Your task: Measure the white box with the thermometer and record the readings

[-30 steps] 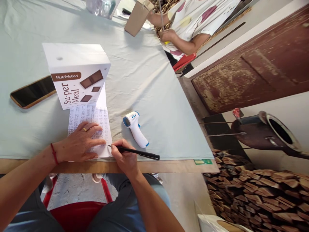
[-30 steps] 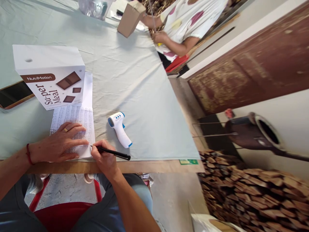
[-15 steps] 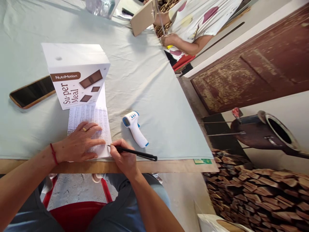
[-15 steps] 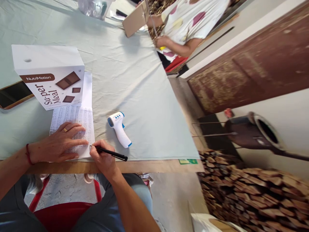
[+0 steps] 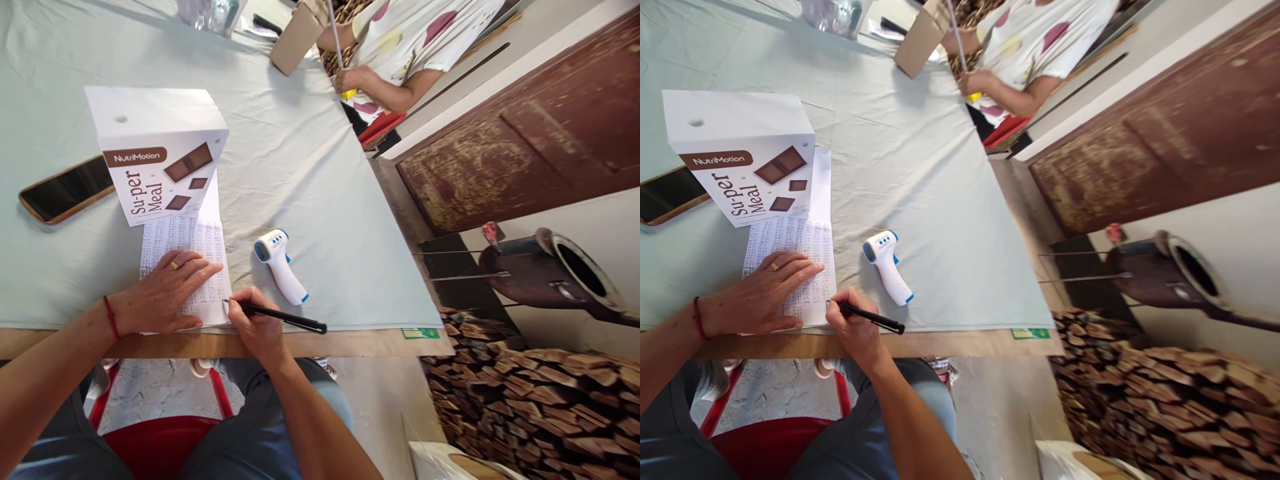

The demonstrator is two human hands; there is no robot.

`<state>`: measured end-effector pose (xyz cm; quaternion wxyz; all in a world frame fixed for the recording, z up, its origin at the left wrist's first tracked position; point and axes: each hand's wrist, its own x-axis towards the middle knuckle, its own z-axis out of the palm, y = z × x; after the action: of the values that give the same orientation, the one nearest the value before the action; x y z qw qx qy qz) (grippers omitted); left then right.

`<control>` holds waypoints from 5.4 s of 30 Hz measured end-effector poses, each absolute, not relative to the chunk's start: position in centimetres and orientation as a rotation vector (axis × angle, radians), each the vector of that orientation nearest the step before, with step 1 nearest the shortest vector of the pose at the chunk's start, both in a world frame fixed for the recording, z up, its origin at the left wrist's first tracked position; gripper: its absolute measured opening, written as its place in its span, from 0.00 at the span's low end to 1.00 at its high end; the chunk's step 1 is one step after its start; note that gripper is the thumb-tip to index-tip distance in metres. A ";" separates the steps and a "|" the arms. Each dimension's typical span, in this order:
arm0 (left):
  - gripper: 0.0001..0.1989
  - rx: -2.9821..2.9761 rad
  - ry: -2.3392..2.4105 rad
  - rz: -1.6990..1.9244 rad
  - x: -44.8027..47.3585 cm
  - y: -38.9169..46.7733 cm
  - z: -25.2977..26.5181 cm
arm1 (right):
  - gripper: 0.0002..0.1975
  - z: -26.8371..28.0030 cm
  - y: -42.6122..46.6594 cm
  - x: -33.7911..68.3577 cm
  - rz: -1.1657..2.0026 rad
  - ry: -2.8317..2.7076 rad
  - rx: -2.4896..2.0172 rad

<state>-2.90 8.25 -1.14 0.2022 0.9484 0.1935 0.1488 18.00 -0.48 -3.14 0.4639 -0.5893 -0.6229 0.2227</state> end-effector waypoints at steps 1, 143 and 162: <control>0.39 2.644 0.543 0.419 -2.9 8.3 -1.2 | 0.06 -3.1 -0.5 18.0 0.546 -1.530 -1.448; 0.37 1.544 1.213 1.425 -8.4 16.5 -0.3 | 0.27 -1.1 8.5 10.8 1.102 -0.968 -1.014; 0.36 1.478 1.118 1.248 -7.6 15.1 -0.6 | 0.23 0.2 8.1 10.8 1.285 -0.926 -0.830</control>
<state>-7.62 15.10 -0.60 0.4381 0.5947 0.4497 0.5022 10.76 8.09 0.20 0.6263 -0.3618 -0.4038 0.5602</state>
